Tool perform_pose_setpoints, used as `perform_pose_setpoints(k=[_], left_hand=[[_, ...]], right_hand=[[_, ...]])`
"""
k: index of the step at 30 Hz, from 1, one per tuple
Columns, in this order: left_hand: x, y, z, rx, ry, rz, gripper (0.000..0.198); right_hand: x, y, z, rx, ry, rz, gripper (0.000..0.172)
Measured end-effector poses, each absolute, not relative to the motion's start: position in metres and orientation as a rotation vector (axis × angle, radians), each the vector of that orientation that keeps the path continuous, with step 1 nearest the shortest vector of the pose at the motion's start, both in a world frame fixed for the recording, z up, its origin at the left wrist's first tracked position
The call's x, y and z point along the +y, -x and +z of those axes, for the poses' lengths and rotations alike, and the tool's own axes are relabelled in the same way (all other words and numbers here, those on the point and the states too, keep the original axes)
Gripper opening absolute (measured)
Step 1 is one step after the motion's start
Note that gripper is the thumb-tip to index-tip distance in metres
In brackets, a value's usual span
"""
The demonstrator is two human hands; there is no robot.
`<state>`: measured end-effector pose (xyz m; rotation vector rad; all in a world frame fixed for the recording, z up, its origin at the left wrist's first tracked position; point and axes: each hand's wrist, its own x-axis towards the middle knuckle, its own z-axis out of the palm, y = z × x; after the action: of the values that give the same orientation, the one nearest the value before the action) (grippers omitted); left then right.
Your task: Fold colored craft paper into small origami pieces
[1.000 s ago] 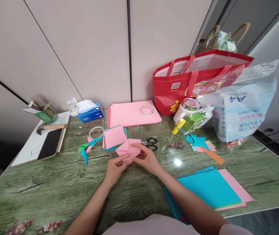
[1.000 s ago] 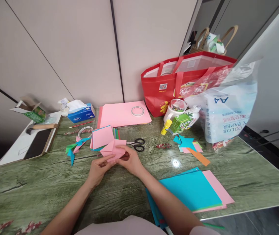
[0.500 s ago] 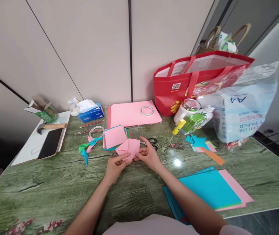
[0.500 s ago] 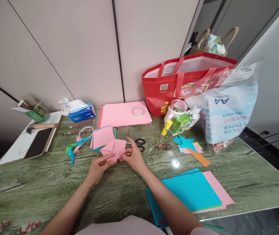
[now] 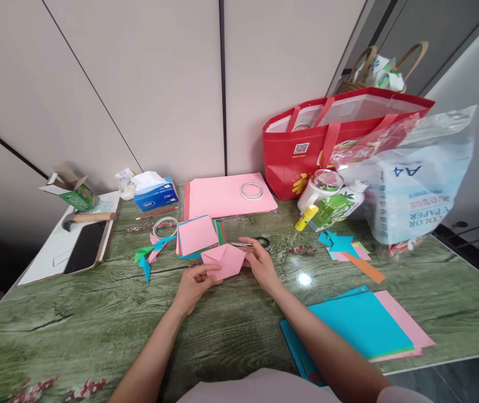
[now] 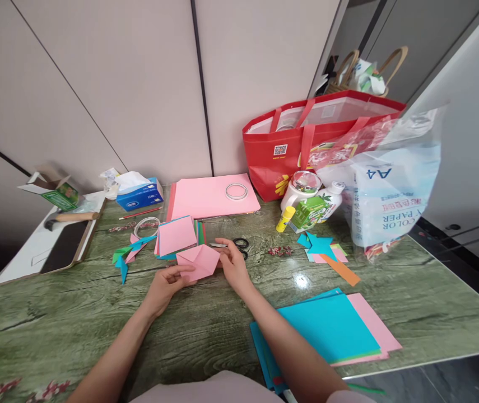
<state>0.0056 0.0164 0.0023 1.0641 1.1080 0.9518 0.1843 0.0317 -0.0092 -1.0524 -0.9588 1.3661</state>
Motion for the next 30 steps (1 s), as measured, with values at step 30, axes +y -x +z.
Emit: perform_pose_setpoints(k=[30], left_hand=[[0.02, -0.005, -0.008, 1.174, -0.941, 1.21, 0.028]], right_hand=[[0.027, -0.181, -0.022, -1.558, 1.047, 1.164, 0.029]])
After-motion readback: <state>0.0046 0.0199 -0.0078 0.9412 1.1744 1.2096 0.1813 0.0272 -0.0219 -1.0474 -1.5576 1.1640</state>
